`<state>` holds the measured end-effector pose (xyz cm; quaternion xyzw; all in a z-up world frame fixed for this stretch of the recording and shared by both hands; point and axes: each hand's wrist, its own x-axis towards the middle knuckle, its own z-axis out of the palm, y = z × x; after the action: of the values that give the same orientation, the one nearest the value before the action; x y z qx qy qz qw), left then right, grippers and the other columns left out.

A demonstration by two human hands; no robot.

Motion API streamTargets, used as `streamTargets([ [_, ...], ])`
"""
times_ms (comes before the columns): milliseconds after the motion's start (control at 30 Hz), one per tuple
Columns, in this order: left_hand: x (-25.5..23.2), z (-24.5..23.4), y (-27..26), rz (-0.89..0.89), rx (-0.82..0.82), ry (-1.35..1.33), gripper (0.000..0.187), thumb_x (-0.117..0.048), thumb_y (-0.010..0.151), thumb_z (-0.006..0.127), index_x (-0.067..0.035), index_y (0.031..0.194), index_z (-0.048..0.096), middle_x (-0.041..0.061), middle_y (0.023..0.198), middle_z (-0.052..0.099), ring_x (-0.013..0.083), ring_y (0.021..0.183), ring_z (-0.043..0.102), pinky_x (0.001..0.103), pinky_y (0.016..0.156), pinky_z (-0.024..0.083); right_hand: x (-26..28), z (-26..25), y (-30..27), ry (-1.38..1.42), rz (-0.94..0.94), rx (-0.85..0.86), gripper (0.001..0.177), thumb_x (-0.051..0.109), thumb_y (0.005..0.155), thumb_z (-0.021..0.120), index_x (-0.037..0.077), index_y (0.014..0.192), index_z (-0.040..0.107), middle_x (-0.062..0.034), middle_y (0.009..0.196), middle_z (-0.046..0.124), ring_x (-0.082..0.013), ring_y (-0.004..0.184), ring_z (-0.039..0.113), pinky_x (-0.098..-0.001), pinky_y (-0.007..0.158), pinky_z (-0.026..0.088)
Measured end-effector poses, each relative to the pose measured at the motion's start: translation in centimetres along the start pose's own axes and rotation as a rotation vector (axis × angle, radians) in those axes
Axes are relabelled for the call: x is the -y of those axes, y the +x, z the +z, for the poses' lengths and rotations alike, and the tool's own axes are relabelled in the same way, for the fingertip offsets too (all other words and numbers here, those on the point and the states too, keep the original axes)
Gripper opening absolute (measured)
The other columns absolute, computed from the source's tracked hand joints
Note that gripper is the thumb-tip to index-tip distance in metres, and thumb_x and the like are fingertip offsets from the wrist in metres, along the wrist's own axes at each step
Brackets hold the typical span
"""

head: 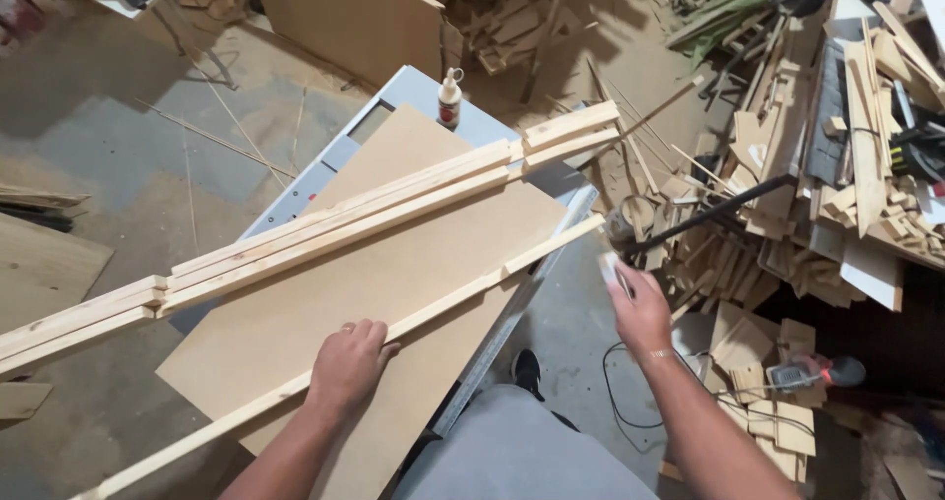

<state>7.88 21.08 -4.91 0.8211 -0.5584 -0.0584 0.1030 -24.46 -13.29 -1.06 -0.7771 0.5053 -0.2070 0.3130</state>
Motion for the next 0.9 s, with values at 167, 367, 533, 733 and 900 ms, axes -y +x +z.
streamTargets([
  [167, -0.6, -3.6, -2.6, -0.115, 0.160, -0.020, 0.032, -0.047, 0.096, 0.064, -0.015, 0.092, 0.061, 0.004, 0.088, 0.069, 0.0280, 0.081, 0.064, 0.044, 0.070, 0.052, 5.0, 1.2, 3.1, -0.158, 0.023, 0.124, 0.045, 0.039, 0.097, 0.057, 0.022, 0.137, 0.067, -0.0086, 0.129, 0.066, -0.0255, 0.114, 0.064, -0.0423, 0.095, 0.053],
  [367, 2.3, -2.0, -6.1, -0.153, 0.087, 0.072, 0.034, -0.049, 0.094, 0.062, -0.016, 0.085, 0.057, 0.005, 0.083, 0.065, 0.0322, 0.077, 0.062, 0.047, 0.065, 0.050, 4.0, 5.5, 5.0, -0.305, -0.225, 0.181, 0.039, 0.030, 0.096, 0.067, 0.025, 0.134, 0.068, -0.0072, 0.106, 0.063, -0.0233, 0.092, 0.059, -0.0373, 0.075, 0.054],
  [533, -0.9, -3.5, -2.0, -0.271, 0.166, -0.097, 0.040, -0.054, 0.093, 0.061, -0.014, 0.095, 0.065, 0.004, 0.097, 0.072, 0.0275, 0.091, 0.065, 0.043, 0.082, 0.052, 5.2, 6.2, 5.4, -0.283, -0.390, 0.131, 0.039, 0.027, 0.092, 0.070, 0.018, 0.129, 0.071, -0.0100, 0.095, 0.058, -0.0322, 0.088, 0.058, -0.0466, 0.074, 0.050],
  [733, -6.5, -0.7, 7.8, -0.038, 0.001, -0.158, 0.041, -0.051, 0.085, 0.075, -0.019, 0.108, 0.063, 0.005, 0.094, 0.065, 0.0308, 0.092, 0.069, 0.044, 0.079, 0.058, 4.2, 6.2, 7.1, 0.328, 0.175, 0.249, 0.041, 0.030, 0.092, 0.071, 0.021, 0.132, 0.073, -0.0121, 0.117, 0.075, -0.0269, 0.109, 0.071, -0.0428, 0.096, 0.056],
  [900, -9.6, 2.1, 13.1, -0.013, 0.048, -0.197, 0.047, -0.051, 0.084, 0.075, -0.017, 0.114, 0.062, 0.006, 0.097, 0.064, 0.0322, 0.096, 0.068, 0.045, 0.083, 0.057, 2.8, 6.0, 7.7, 0.969, 0.503, 0.421, 0.039, 0.023, 0.101, 0.056, 0.011, 0.137, 0.065, -0.0229, 0.104, 0.074, -0.0347, 0.084, 0.074, -0.0484, 0.078, 0.064],
])
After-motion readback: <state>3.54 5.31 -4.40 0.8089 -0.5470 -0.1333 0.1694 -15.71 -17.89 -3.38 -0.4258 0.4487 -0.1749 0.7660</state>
